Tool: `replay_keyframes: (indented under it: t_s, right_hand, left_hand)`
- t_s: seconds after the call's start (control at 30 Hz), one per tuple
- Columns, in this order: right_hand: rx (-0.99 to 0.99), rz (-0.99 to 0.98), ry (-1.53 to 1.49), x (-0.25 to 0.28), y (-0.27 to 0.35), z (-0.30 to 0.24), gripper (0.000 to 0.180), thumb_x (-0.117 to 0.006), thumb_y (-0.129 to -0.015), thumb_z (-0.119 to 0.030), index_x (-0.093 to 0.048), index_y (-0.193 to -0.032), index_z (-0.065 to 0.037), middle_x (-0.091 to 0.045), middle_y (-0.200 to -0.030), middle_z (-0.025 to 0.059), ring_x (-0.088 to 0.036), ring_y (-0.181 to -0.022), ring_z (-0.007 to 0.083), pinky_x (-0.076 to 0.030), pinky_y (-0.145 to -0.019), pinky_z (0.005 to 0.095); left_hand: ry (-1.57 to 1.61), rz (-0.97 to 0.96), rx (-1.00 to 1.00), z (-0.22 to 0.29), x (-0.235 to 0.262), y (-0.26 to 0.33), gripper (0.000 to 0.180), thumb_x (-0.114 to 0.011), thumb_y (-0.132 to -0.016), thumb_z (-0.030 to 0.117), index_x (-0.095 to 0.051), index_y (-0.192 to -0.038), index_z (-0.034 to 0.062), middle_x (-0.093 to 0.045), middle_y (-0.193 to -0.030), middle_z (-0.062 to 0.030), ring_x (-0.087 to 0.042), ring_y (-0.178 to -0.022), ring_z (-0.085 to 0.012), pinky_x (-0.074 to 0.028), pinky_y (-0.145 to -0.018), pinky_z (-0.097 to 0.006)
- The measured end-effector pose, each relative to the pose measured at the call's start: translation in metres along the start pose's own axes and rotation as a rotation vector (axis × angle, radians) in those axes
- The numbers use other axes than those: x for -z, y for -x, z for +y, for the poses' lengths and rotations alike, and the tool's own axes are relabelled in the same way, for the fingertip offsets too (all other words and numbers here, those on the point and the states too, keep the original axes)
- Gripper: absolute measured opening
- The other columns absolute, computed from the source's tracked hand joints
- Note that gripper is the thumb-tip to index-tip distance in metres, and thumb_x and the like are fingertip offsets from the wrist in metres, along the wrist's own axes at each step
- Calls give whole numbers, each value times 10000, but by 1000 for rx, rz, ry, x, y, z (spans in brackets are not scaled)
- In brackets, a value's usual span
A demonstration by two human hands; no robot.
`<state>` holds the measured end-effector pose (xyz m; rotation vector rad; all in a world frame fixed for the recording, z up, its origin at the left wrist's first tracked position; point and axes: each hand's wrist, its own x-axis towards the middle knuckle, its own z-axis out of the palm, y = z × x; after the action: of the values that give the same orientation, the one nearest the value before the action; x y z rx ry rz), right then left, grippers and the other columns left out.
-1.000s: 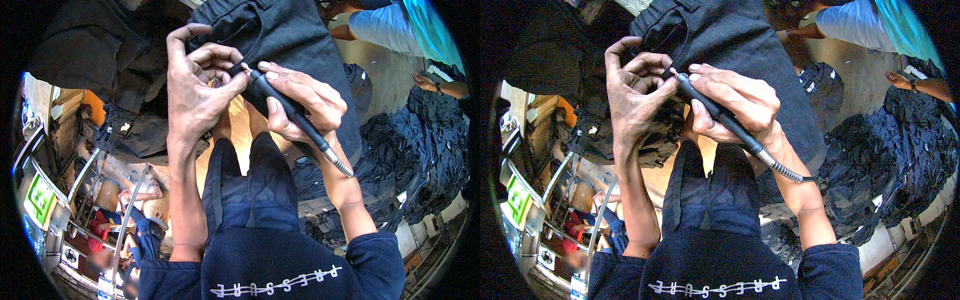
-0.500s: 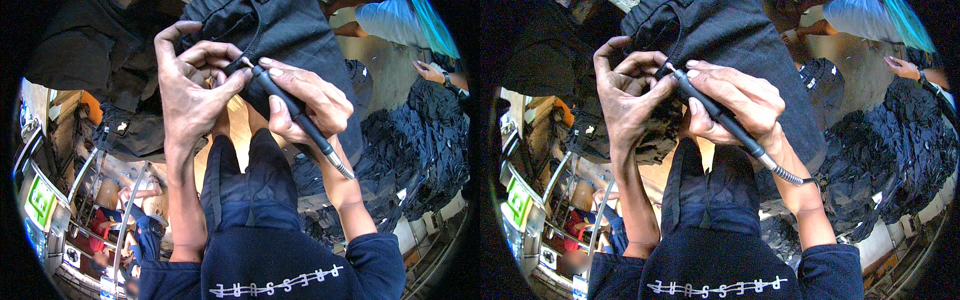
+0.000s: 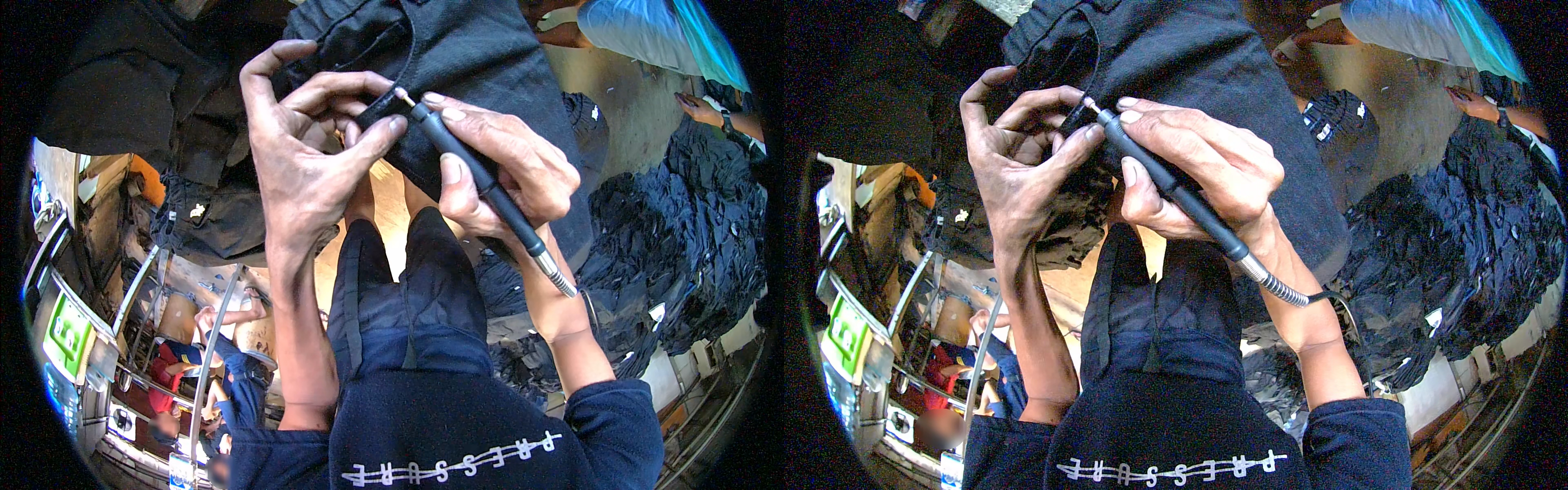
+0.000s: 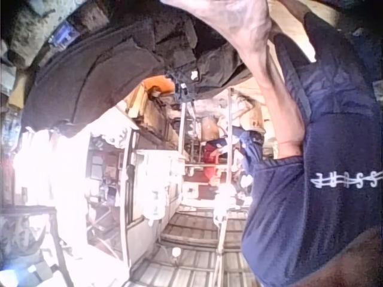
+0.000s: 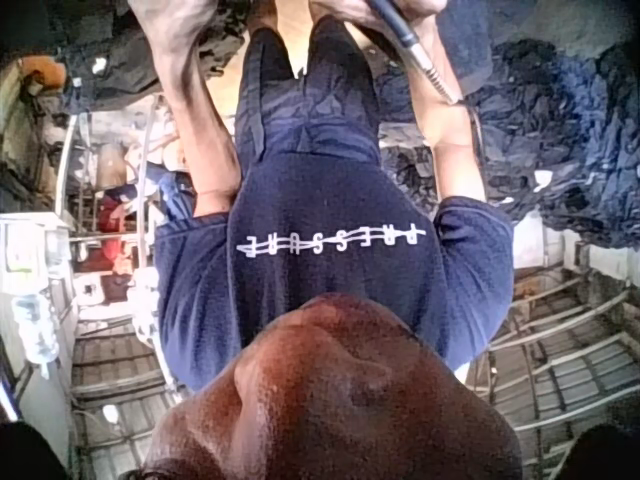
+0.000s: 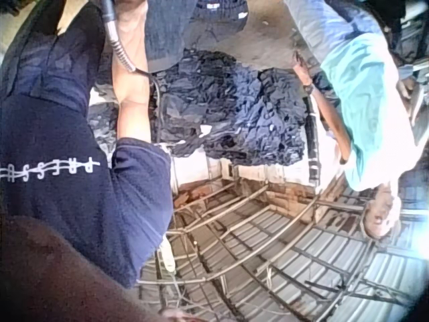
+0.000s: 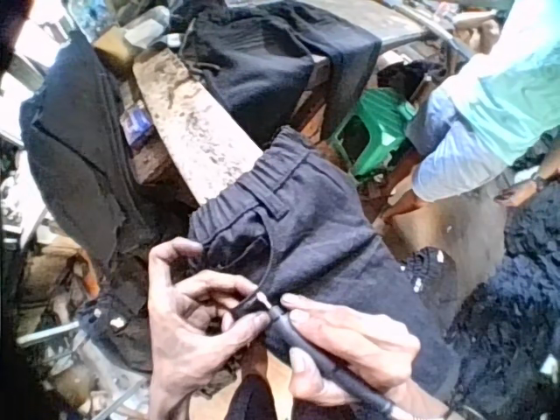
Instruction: The person uses a seam ripper to remove stitching from the seams of black pants. They repeatedly pick up pants from a pile, hold them on a wooden board, and scrape the tool along the seams to remove threads.
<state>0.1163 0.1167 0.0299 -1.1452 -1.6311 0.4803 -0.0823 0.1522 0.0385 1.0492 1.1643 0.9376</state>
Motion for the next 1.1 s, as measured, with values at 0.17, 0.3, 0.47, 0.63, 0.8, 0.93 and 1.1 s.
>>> replay_keyframes:
  t_s: [0.17,0.3,0.47,0.63,0.8,0.93,1.1]
  right_hand:
    - [-29,-10,49,2,0,-1,247,-788,-747,-21,-792,-980,58,-811,-911,209,-839,-884,319,-691,-805,387]
    - [-39,-61,38,6,0,-3,242,-740,-848,-11,-758,-1060,104,-814,-1012,270,-834,-934,343,-673,-860,398]
    - [-57,-42,42,8,-1,-3,243,-747,-847,-6,-757,-1064,102,-816,-1015,265,-833,-905,330,-676,-832,390]
    - [-74,-33,46,10,-2,-3,250,-754,-844,-4,-759,-1074,94,-820,-1007,248,-827,-863,310,-672,-795,374]
    - [-108,-17,54,10,-2,-4,258,-754,-835,4,-761,-1079,88,-821,-989,237,-826,-863,300,-672,-789,373]
    - [-121,4,40,9,-3,-3,248,-754,-823,12,-768,-1060,86,-819,-986,232,-825,-860,294,-671,-785,367]
    - [-148,12,57,11,-4,-5,246,-757,-815,22,-770,-1051,90,-813,-973,231,-822,-849,288,-668,-775,351]
  left_hand:
    - [-7,-5,0,-3,2,1,896,-885,-828,-122,-335,-1513,54,-757,-1203,-214,-699,-908,-106,-534,-715,-204]
    - [-2,-19,4,-3,3,0,900,-880,-832,-124,-321,-1516,52,-756,-1219,-221,-705,-921,-112,-537,-725,-207]
    - [0,0,18,1,-1,1,830,-883,-852,-71,-322,-1453,42,-785,-1184,-181,-651,-860,-60,-503,-725,-171]
    - [24,2,38,2,-4,2,841,-877,-855,-73,-307,-1460,50,-781,-1204,-185,-638,-851,-53,-486,-727,-169]
    - [11,4,40,-1,-3,3,838,-869,-864,-73,-296,-1461,58,-780,-1220,-178,-603,-843,-40,-469,-722,-165]
    - [22,-12,66,-3,-2,2,917,-874,-839,-117,-276,-1508,72,-729,-1319,-251,-705,-944,-123,-570,-806,-233]
    - [38,2,40,-4,-8,3,815,-862,-880,-47,-286,-1442,83,-783,-1243,-152,-538,-790,-21,-427,-703,-162]
